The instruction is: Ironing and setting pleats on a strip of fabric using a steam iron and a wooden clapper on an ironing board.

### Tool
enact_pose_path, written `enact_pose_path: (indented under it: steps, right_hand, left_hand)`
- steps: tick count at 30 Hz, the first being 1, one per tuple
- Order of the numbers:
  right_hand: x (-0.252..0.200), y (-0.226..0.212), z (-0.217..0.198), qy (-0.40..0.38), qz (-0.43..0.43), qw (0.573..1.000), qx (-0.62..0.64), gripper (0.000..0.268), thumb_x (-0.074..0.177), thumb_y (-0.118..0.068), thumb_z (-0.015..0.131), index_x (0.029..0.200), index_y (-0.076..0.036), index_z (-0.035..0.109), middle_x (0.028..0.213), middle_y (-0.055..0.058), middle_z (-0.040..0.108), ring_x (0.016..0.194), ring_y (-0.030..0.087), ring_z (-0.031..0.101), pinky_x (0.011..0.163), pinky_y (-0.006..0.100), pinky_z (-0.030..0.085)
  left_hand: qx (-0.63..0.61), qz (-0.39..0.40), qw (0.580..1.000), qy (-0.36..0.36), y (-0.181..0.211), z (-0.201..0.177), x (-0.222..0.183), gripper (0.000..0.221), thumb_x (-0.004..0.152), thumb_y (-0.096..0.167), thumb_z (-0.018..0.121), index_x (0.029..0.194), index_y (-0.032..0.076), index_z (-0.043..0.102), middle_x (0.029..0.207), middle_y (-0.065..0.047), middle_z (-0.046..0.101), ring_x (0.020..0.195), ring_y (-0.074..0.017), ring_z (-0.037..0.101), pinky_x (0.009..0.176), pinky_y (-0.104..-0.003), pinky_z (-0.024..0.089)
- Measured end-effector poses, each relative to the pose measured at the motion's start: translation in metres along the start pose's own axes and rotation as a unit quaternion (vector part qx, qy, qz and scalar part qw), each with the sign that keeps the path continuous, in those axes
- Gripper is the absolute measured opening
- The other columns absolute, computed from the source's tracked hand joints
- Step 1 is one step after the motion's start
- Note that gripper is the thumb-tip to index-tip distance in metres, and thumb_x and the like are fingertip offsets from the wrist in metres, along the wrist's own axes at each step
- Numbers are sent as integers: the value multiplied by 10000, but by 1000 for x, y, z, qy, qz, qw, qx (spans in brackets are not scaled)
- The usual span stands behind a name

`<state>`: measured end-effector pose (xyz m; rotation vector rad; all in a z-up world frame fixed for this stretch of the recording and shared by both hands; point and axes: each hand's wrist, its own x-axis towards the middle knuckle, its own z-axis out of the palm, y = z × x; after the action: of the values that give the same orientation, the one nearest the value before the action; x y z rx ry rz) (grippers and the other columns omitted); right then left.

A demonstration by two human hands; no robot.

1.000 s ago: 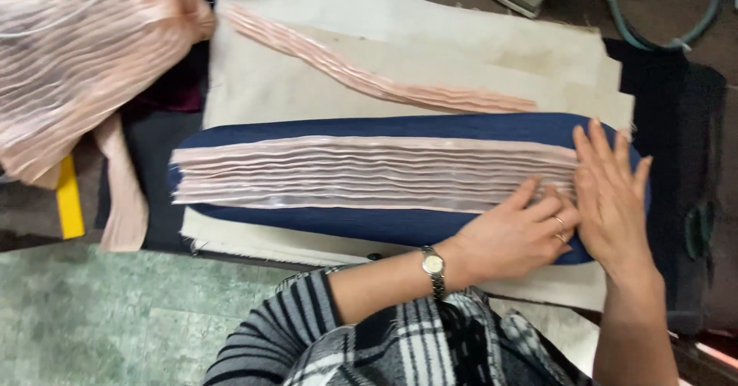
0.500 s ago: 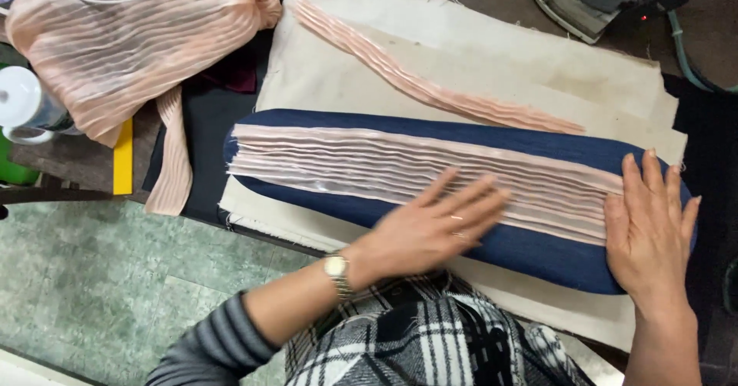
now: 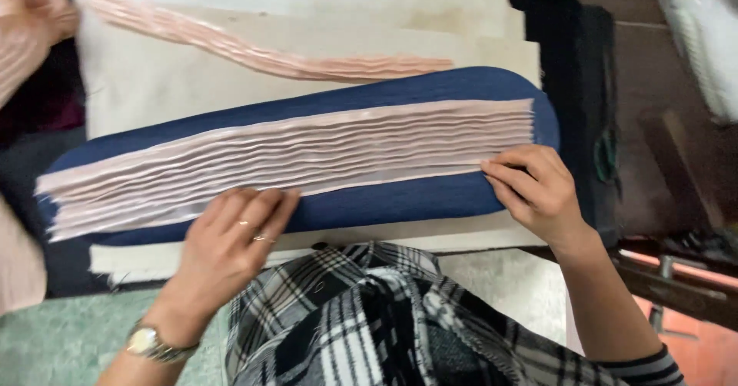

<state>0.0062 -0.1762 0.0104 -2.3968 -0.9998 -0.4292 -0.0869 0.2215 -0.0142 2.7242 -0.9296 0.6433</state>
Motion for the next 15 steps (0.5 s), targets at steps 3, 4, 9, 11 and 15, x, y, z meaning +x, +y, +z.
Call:
enact_pose_path:
  steps: [3,4,9,11,15]
  right_hand:
    - [-1,10,-24,-78,-50,996,-20,222,902,69,681,1115,12,656,1058,177,620,977,312,626,827,412,499]
    - [-3,11,-26,-77,-48,996,-22,222,902,69,681,1115,12,656,1058,177,620,977,312,626,827,412,499]
    - [-10,11,-28,-74,-46,992,-89,379,892,77,690,1234,-78,640,1162,171,550,1041,311,579,893,440,463]
    - [-4,7,-24,-78,-64,990,-96,380,884,43,684,1232,-104,641,1100,143,569,995,281,573,838,418,429]
    - [9,-4,-18,-93,-88,985,-112,263,899,-12,700,1145,-99,666,996,84,609,896,237,566,802,390,387]
  left_hand:
    - [34,6,998,-58,-6,-21,8,447,840,-119,629,1265,15,595,1119,-131,602,870,-220,548,715,-322,504]
    - [33,9,998,-58,-8,-26,8,447,840,-119,629,1265,15,595,1119,-131,602,870,-220,548,715,-322,504]
    - [57,-7,996,-73,-14,-45,8,289,982,-7,506,1245,40,615,1113,-110,573,845,-254,562,747,-379,457]
    - [59,-7,996,-70,-14,-44,7,290,983,-10,504,1243,42,621,1111,-108,571,841,-256,559,747,-382,457]
    - [68,-15,996,-59,-13,-44,7,255,995,15,510,1207,57,645,1096,-93,575,832,-255,564,749,-380,452]
